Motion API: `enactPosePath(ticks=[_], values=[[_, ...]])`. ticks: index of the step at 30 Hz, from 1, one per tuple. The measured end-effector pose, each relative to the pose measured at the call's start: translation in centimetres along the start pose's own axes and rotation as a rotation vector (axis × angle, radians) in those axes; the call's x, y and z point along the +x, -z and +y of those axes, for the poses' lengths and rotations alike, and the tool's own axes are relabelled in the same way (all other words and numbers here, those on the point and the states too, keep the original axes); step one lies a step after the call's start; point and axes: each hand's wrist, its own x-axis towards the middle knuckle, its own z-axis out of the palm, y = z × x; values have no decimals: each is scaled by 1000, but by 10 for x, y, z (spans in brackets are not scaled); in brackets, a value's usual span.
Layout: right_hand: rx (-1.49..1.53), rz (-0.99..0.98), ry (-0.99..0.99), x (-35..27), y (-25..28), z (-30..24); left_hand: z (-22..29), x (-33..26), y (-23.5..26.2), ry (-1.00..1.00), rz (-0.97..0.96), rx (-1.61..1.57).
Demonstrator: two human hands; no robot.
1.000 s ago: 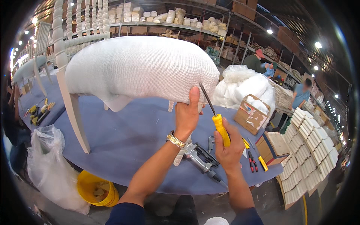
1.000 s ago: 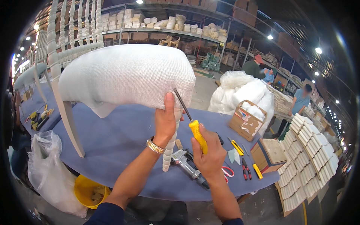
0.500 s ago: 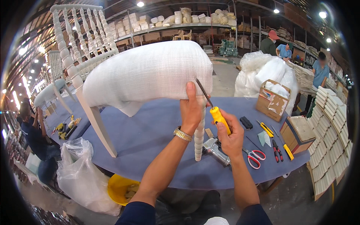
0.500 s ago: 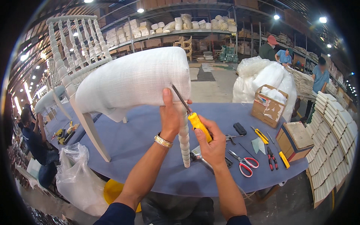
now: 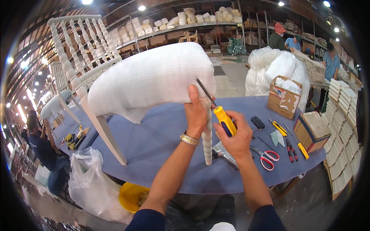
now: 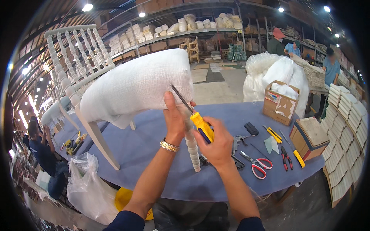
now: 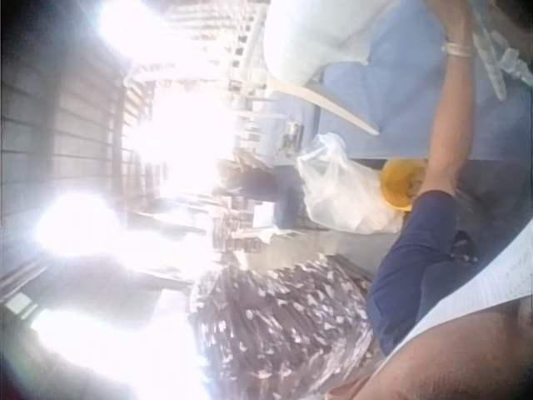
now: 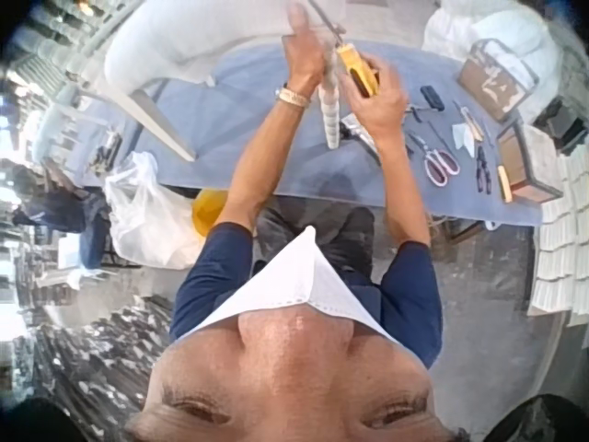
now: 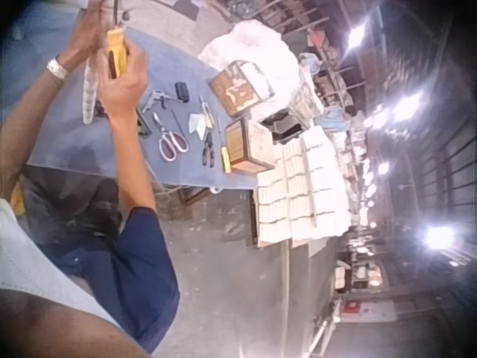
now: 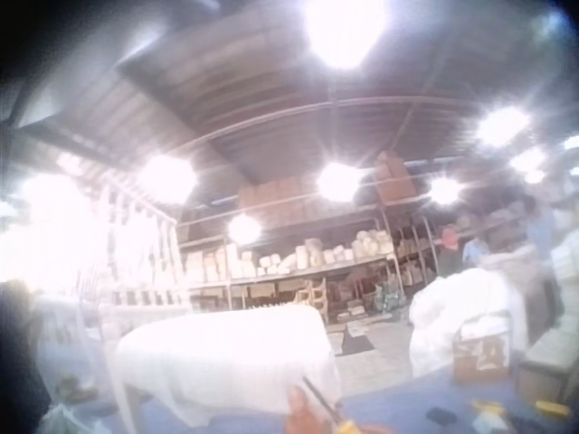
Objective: The person upholsters a chair seat by stretching white fabric over the cushion, securing it with a staple gun, trimming excess fabric with scissors, and using a screwdriver to tuck and smooth the edges. The person repeatedly adjusts the fabric and staples it in place around the perimeter of the seat.
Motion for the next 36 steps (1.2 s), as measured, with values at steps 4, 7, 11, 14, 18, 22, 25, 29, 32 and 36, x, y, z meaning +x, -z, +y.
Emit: enactPosePath(ticks=[4, 7, 11, 14, 18, 22, 25, 29, 32, 36], values=[[-44, -41, -18, 10, 4, 8, -3, 1, 0, -50, -13, -43], [322, -261, -372, 10, 9, 2, -4, 3, 3, -41, -43, 0], [896, -492, -793, 17, 11, 18, 10, -3, 7, -26, -83, 175], [1215, -592, -976, 17, 6, 39, 16, -6, 5, 41, -115, 162], [1387, -598, -914, 14, -4, 50, 19, 2, 29, 106, -237, 241], [1402, -226, -721, -8, 39, 69, 93, -21, 62, 165, -503, 1236], [1202, -250, -810, -59, 117, 114, 173, -44, 57, -48, -573, 1182], [695, -440, -834, -90, 219, 140, 208, 38, 1, -891, -850, 1396], [-716, -469, -687, -91, 227, 143, 193, 105, -23, -827, -1188, 1505], [-755, -360, -1007, -128, 235, 184, 174, 116, -38, -647, -1291, 1633]])
